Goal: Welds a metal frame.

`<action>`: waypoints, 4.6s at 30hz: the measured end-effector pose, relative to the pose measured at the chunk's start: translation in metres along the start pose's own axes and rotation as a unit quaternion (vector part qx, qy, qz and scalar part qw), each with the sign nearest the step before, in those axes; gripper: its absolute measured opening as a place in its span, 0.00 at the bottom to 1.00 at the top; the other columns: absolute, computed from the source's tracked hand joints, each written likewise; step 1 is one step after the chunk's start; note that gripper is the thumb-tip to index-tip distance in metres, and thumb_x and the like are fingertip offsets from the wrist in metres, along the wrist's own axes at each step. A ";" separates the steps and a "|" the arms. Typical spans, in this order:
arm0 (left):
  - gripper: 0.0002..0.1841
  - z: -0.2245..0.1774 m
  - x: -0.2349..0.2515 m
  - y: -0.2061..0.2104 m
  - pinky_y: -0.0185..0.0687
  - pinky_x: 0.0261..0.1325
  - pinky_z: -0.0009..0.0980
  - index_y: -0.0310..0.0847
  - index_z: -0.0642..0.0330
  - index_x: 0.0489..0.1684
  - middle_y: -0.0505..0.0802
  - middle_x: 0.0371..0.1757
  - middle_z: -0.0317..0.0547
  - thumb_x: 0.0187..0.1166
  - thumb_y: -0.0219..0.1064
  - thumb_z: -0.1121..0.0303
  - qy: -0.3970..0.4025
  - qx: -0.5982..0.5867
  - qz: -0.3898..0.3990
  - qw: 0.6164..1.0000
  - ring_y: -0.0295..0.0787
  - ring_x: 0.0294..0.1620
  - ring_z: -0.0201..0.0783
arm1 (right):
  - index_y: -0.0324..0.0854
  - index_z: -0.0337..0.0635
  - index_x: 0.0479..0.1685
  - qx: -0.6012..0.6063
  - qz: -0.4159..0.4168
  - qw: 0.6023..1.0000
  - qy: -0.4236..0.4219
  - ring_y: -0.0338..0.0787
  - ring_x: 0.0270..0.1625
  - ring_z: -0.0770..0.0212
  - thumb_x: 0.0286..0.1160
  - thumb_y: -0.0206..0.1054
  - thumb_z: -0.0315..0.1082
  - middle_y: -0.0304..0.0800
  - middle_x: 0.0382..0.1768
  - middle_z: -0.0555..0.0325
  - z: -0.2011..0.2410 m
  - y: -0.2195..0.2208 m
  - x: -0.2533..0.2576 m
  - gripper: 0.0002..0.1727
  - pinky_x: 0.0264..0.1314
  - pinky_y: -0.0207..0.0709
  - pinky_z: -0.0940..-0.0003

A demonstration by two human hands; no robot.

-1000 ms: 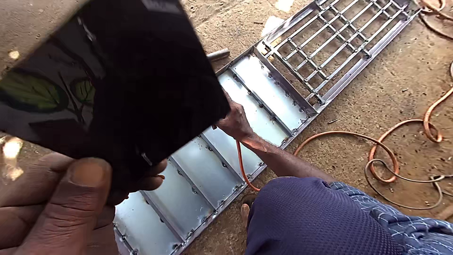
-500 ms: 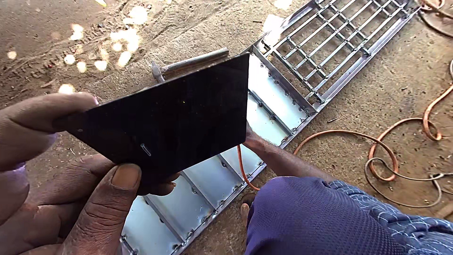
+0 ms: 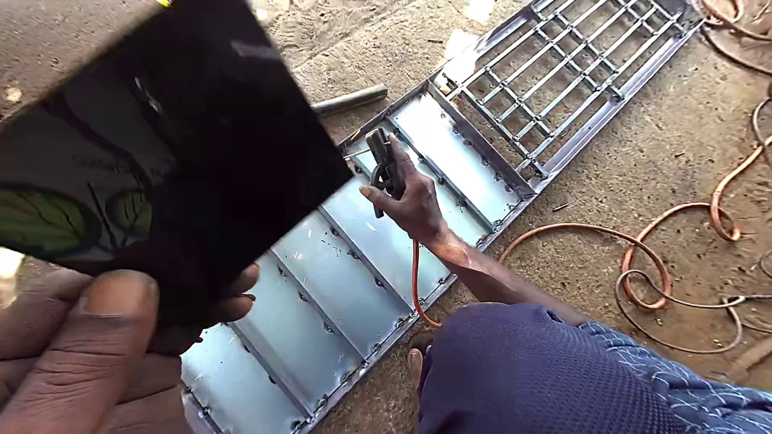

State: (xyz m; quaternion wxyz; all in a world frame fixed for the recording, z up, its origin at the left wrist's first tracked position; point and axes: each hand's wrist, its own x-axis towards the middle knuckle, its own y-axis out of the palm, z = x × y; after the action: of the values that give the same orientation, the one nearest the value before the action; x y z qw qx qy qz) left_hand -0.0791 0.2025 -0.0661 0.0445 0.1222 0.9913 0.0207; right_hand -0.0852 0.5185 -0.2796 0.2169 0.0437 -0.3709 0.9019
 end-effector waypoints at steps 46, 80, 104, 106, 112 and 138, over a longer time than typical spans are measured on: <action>0.11 0.002 -0.007 0.013 0.97 0.50 0.47 0.74 0.77 0.60 0.95 0.43 0.57 0.86 0.55 0.80 0.058 0.057 0.076 0.994 0.97 0.41 0.54 | 0.56 0.48 0.94 0.007 0.014 0.999 0.048 0.93 0.50 0.51 0.68 0.75 0.59 0.91 0.57 0.45 -0.006 0.007 0.013 0.53 0.55 0.86 0.48; 0.10 0.003 -0.006 0.015 0.98 0.49 0.47 0.74 0.80 0.56 0.95 0.42 0.59 0.85 0.54 0.80 0.060 0.082 0.059 0.993 0.97 0.41 0.55 | 0.57 0.46 0.94 0.010 0.009 0.999 0.038 0.92 0.45 0.53 0.69 0.76 0.58 0.92 0.52 0.46 -0.007 0.009 0.013 0.53 0.50 0.87 0.50; 0.13 -0.008 0.007 0.008 0.93 0.56 0.34 0.78 0.70 0.46 0.95 0.43 0.57 0.90 0.44 0.80 -0.013 -0.095 -0.057 0.994 0.97 0.44 0.45 | 0.55 0.54 0.95 -0.019 -0.056 0.997 0.052 0.92 0.38 0.62 0.66 0.77 0.62 0.94 0.48 0.55 -0.024 -0.018 0.016 0.55 0.44 0.89 0.53; 0.13 -0.007 0.008 0.007 0.93 0.56 0.35 0.77 0.70 0.46 0.95 0.43 0.57 0.89 0.43 0.81 -0.003 -0.108 -0.055 0.993 0.97 0.43 0.46 | 0.55 0.54 0.95 -0.018 -0.055 0.997 0.057 0.92 0.40 0.62 0.66 0.76 0.63 0.94 0.52 0.54 -0.026 -0.018 0.019 0.55 0.46 0.89 0.54; 0.12 -0.009 0.007 0.012 0.94 0.55 0.36 0.76 0.69 0.45 0.95 0.42 0.58 0.88 0.45 0.83 0.003 -0.114 -0.074 0.991 0.97 0.42 0.47 | 0.58 0.51 0.94 -0.023 -0.063 0.997 0.032 0.92 0.40 0.63 0.67 0.76 0.63 0.94 0.50 0.55 -0.031 -0.010 0.023 0.54 0.47 0.89 0.55; 0.10 -0.010 0.006 0.022 0.94 0.57 0.38 0.75 0.68 0.47 0.95 0.44 0.58 0.86 0.46 0.84 0.018 -0.134 -0.037 0.990 0.97 0.45 0.49 | 0.58 0.50 0.94 -0.025 -0.013 1.000 0.012 0.92 0.40 0.60 0.66 0.74 0.66 0.94 0.48 0.54 -0.032 0.009 0.028 0.55 0.47 0.88 0.53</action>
State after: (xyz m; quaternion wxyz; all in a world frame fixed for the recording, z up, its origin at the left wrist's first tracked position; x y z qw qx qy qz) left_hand -0.0808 0.2253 -0.0559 0.0432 0.0784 0.9841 0.1537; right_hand -0.1122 0.5446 -0.3016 0.2343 0.0326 -0.3904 0.8897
